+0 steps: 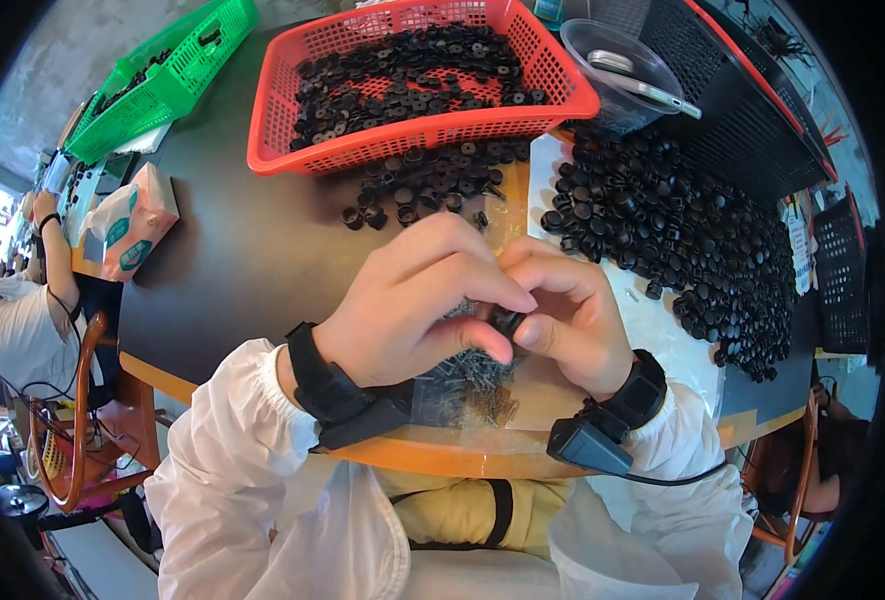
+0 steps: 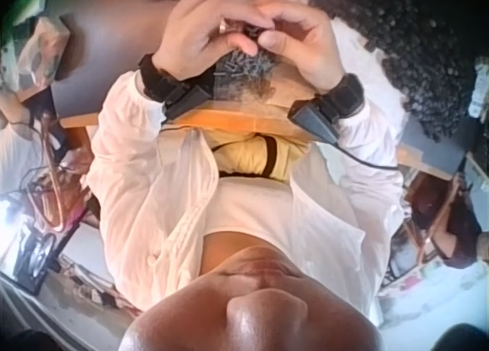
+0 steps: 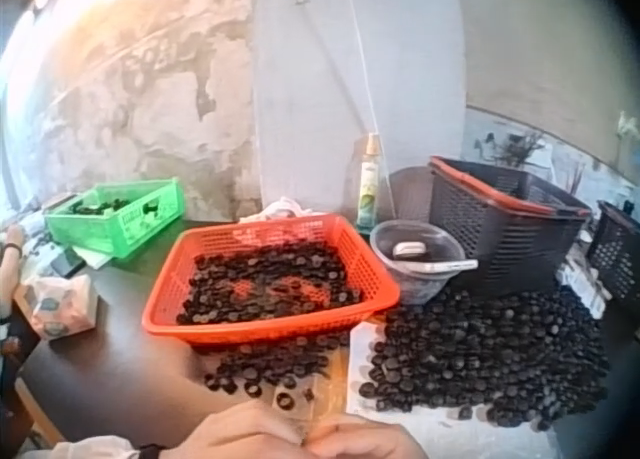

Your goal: Manually inserting metal pins into small black circular shoe components on a workbench.

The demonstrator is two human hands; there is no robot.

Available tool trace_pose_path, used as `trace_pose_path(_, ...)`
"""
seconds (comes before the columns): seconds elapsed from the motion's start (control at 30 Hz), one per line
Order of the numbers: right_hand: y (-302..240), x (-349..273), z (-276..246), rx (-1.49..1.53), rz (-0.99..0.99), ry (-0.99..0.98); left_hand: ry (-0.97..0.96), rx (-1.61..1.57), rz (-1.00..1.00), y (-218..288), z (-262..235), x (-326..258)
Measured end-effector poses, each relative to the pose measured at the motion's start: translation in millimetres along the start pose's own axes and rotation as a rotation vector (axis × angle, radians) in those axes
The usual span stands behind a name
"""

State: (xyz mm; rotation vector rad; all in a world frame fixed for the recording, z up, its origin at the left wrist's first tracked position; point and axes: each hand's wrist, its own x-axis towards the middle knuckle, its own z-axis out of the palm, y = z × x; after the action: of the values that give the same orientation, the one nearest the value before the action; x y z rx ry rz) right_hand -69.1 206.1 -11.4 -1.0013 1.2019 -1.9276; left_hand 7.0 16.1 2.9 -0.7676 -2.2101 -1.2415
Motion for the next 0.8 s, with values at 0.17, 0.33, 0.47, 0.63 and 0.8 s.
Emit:
trace_pose_path(0.17,2,-3,-1,-0.017,-0.017,0.026,0.036,0.07,0.052,4,6,2)
trace_pose_path(0.33,-4,-6,2,0.013,0.066,0.049,0.058,0.025,0.06,3,14,-1)
trace_pose_path(0.47,-17,2,11,-0.067,0.118,0.202,0.052,0.096,0.033,-6,9,4)
trace_pose_path(0.63,-52,16,-32,-1.619,-0.437,0.486,-0.045,0.185,-0.013,-11,-13,-2)
trace_pose_path(0.8,-65,5,-83,-2.152,-0.31,0.764,-0.24,0.161,-0.016,-12,-27,7)
